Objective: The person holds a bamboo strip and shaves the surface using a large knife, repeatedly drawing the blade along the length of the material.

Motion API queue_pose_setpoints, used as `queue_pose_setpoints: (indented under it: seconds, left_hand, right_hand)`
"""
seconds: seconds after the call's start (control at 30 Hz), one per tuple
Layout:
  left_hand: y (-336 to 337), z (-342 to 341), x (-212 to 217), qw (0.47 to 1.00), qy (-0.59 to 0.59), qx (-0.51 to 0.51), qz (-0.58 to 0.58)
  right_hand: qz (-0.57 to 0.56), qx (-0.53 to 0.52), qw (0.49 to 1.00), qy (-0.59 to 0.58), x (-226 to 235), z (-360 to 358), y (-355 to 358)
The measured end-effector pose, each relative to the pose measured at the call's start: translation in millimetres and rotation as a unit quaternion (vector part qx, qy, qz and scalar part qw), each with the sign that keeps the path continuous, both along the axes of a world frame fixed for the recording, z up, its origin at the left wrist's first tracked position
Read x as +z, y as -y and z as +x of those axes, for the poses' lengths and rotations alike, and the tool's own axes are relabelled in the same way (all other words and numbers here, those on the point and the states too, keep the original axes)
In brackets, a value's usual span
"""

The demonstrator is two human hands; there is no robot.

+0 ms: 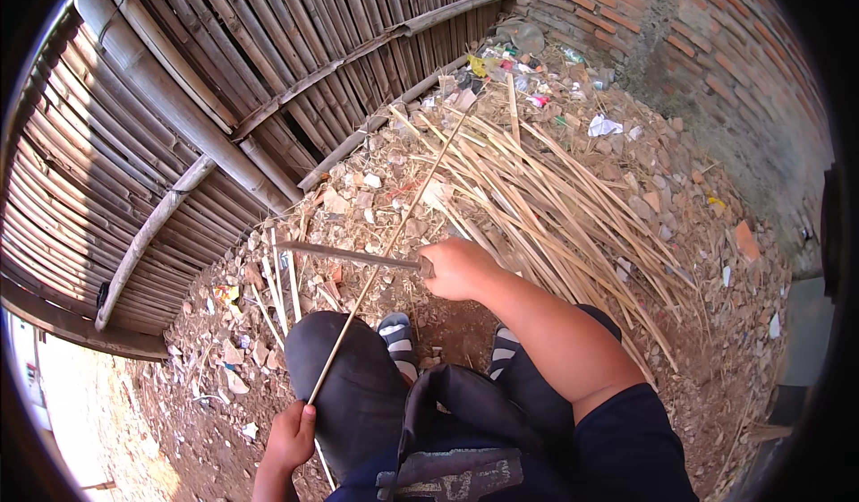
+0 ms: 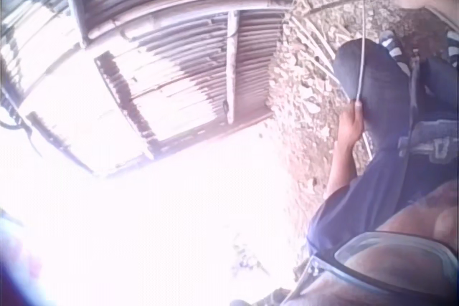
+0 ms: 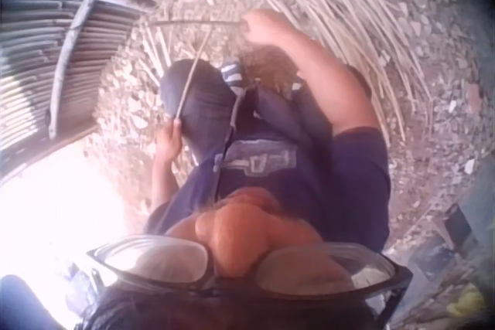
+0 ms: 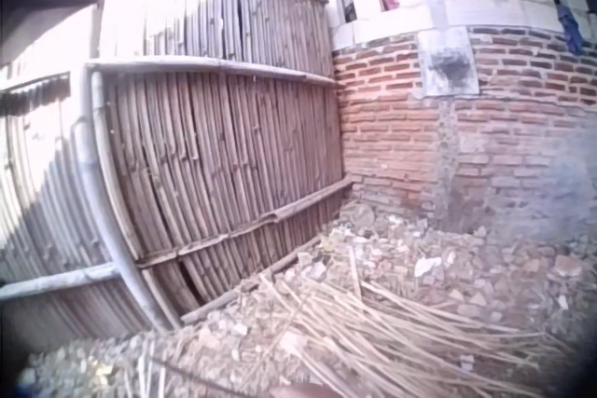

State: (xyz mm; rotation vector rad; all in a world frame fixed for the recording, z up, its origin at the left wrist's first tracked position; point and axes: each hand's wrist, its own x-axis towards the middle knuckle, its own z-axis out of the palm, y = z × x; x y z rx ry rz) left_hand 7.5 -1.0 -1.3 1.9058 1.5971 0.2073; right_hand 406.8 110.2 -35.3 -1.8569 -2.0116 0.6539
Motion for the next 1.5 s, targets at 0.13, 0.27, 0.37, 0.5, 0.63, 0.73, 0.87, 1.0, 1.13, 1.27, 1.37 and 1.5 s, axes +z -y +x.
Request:
queue_pose_setpoints:
  seconds: [0.13,0.27,0.37,0.5,0.63,0.73,0.87,1.0,1.13,1.27,1.37,1.5]
  left_hand:
    - [2.0,-3.6,1.5,1.000,0.000,0.004,-0.007]
    - [1.6,-3.1,3.1,1.000,-0.024,-0.001,-0.011]
    - [-1.9,-1.1,-0.7,0.998,0.007,0.031,-0.059]
    - [-0.7,-3.9,-0.6,0.998,0.007,0.036,-0.059]
    - [3.3,-1.7,-8.5,1.000,-0.007,0.011,0.002]
    - [2.6,7.5,-4.1,1.000,-0.007,0.013,0.021]
    - [5.4,7.2,-0.8,0.999,-0.031,0.017,0.024]
    - [-0.5,9.3,-4.8,0.998,-0.041,0.001,0.041]
    - [0.7,4.8,-1.3,0.999,-0.045,0.002,0.027]
    - [8.1,2.6,-0.7,0.996,-0.062,-0.012,0.066]
    - [1.2,8.5,-2.1,0.996,-0.053,-0.022,0.062]
    - [2.8,6.7,1.8,0.996,-0.055,-0.020,0.062]
  right_hand:
    - [-0.001,-0.033,0.999,0.014,18.4,-0.3,0.9]
    - [-0.077,0.104,0.988,0.082,26.3,-24.8,10.4]
    - [-0.076,-0.016,0.997,-0.004,7.9,-3.5,-5.6]
    - [-0.066,0.031,0.997,0.029,25.5,-9.3,-0.2]
    - [-0.058,0.073,0.995,0.037,25.0,-26.3,7.6]
    - [-0.088,0.030,0.995,-0.023,10.3,-14.0,-7.2]
    - [-0.051,0.023,0.998,-0.005,25.1,-27.4,7.2]
    - [-0.083,0.054,0.994,0.049,31.2,-29.5,3.1]
    - [-0.072,-0.002,0.997,0.005,21.5,-31.2,5.2]
    - [-0.058,0.066,0.995,0.053,34.2,-36.6,9.3]
    - [-0.075,0.005,0.997,-0.002,20.5,-20.6,2.1]
    - [-0.032,0.023,0.999,0.023,19.5,-24.2,8.0]
